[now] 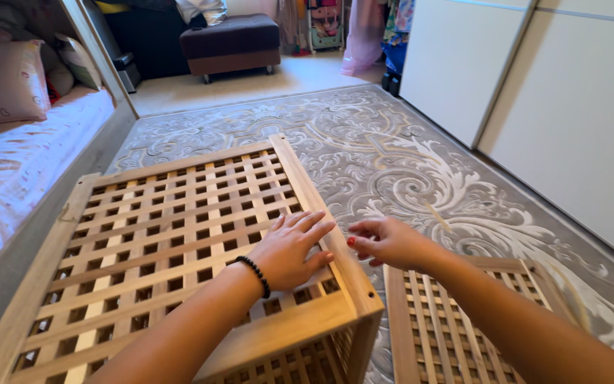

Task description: The person assembles a wooden lattice storage box by attaching side panels to a base and securing them with screws. They then place a lattice top panel onto the structure and continue to fasten the components together using a screwdriver.

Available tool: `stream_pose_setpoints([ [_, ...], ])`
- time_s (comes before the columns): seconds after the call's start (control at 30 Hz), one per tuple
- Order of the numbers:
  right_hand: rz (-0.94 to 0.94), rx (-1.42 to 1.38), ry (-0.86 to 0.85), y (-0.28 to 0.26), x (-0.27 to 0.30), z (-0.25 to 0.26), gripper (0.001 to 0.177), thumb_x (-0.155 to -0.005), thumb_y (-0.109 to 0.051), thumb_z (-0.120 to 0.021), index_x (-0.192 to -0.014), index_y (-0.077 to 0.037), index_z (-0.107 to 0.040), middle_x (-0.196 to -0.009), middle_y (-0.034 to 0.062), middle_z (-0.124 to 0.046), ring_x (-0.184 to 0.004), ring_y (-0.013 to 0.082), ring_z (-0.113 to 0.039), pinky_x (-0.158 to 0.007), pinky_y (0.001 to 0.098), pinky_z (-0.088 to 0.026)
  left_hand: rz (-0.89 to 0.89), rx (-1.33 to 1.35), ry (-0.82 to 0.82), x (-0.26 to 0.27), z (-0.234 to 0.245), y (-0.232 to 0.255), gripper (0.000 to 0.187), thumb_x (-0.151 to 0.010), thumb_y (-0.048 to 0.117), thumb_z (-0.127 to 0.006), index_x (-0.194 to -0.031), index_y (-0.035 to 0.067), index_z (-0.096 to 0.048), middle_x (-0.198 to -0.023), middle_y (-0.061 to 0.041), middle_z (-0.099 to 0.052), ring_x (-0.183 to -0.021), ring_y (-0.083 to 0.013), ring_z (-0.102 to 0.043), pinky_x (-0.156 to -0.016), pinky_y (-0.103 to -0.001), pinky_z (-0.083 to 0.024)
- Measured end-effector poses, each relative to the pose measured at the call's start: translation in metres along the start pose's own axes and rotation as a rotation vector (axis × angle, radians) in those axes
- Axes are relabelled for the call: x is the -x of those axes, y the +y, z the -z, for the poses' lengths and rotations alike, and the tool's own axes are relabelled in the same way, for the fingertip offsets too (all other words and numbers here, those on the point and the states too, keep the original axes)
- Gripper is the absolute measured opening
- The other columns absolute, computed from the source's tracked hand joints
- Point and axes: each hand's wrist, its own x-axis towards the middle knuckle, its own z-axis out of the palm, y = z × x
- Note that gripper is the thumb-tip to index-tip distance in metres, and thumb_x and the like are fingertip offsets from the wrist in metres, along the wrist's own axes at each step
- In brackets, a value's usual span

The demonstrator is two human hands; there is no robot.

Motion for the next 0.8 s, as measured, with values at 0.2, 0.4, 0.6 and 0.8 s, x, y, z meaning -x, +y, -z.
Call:
stream_pose_setpoints([
  [0.2,0.0,-0.09,-0.178,0.023,0.04,0.0,0.045,-0.09,-0.035,-0.068,-0.126,-0.009,-0.067,-0.103,0.0015,-0.077,-0.084,0.0111,-0.074,-0.072,0.0285,-0.063,0.075,-0.023,-0.164,-0.011,-0.009,0.035,0.073,-0.089,0.06,-0.055,-0.154,0.027,-0.046,-0.163,-0.013,-0.027,-0.151,-0.0337,-0.019,-0.118,-0.061,-0.013],
  [0.4,0.013,-0.154,-0.181,0.031,0.055,-0.01,0.042,-0.093,-0.037,-0.069,-0.119,-0.004,-0.072,-0.087,0.001,-0.07,-0.074,0.0102,-0.069,-0.07,0.0292,-0.062,0.075,-0.008,-0.189,-0.01,-0.015,0.038,0.062,-0.095,0.056,-0.051,-0.147,0.023,-0.051,-0.162,-0.013,-0.032,-0.154,-0.0348,-0.02,-0.121,-0.059,-0.017],
  [0.6,0.053,-0.167,-0.176,0.044,0.058,-0.01,0.041,-0.092,-0.041,-0.066,-0.117,-0.009,-0.072,-0.091,0.0009,-0.074,-0.08,0.0101,-0.072,-0.073,0.0292,-0.062,0.011,0.023,-0.009,-0.007,-0.014,0.062,0.053,-0.1,0.044,-0.052,-0.144,0.014,-0.055,-0.155,-0.016,-0.046,-0.146,-0.0359,-0.038,-0.117,-0.048,-0.032],
  [0.8,0.297,0.243,0.146,0.073,0.073,0.008,0.039,-0.094,-0.029,-0.064,-0.128,-0.011,-0.069,-0.108,0.0043,-0.077,-0.103,0.0201,-0.074,-0.092,0.0373,-0.057,-0.115,0.459,0.107,-0.008,-0.008,0.127,0.051,-0.101,0.037,-0.057,-0.146,0.013,-0.054,-0.134,-0.016,-0.066,-0.125,-0.0328,-0.065,-0.106,-0.041,-0.051],
])
